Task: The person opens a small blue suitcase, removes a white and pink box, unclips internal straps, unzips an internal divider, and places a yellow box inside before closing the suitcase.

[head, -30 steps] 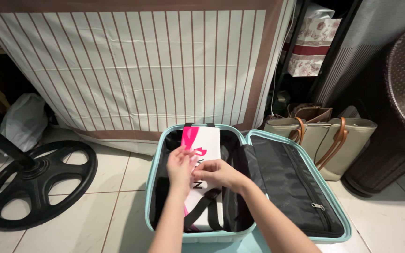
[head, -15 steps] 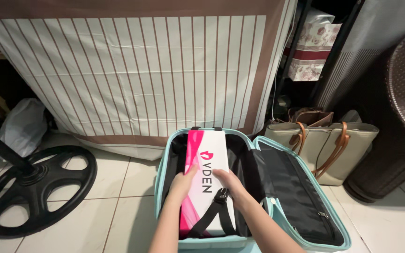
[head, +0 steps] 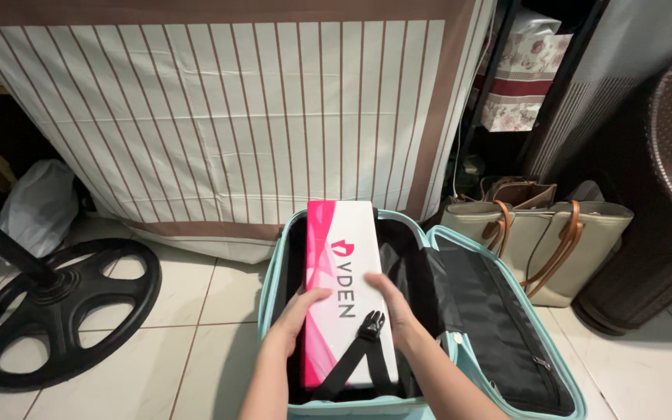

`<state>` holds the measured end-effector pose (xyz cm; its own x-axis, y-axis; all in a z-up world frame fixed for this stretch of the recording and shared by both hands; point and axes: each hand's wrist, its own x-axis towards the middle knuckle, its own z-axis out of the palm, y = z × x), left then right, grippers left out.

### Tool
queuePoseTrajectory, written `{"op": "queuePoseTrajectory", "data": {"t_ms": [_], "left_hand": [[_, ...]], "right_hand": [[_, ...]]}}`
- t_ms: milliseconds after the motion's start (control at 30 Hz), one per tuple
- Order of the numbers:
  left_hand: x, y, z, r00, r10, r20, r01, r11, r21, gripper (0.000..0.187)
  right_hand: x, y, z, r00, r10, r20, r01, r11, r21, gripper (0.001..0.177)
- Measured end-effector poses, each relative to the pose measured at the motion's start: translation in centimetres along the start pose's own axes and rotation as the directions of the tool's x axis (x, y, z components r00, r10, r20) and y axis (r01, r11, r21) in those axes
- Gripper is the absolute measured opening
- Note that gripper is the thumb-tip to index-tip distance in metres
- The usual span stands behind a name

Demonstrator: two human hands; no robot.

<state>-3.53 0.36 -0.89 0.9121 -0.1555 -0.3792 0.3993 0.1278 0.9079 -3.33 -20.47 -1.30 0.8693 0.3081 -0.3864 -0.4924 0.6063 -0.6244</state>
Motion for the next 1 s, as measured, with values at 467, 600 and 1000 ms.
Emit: {"op": "queuePoseTrajectory", "data": {"t_ms": [467, 600, 1000], "left_hand": [[4.3, -1.7, -2.9, 0.957, 0.155, 0.246, 0.005, 0.838, -0.546, 0.060], [5.1, -1.6, -4.1, 0.910, 0.276, 0.310, -0.031, 0.790, -0.612, 0.059], [3.8, 3.7, -5.3, 0.940, 0.207, 0.270, -0.037, 0.850, -0.525, 0.064]], "right_hand": [[5.5, 2.3, -7.1, 0.982, -0.076, -0.172, 0.018, 0.948, -0.318, 0.045], [7.4, 4.4, -6.6, 0.989, -0.108, -0.096, 0.020, 0.760, -0.650, 0.056], [3.9, 5.1, -1.0, 0.999, 0.039, -0.017, 0.006, -0.538, -0.843, 0.107]]}}
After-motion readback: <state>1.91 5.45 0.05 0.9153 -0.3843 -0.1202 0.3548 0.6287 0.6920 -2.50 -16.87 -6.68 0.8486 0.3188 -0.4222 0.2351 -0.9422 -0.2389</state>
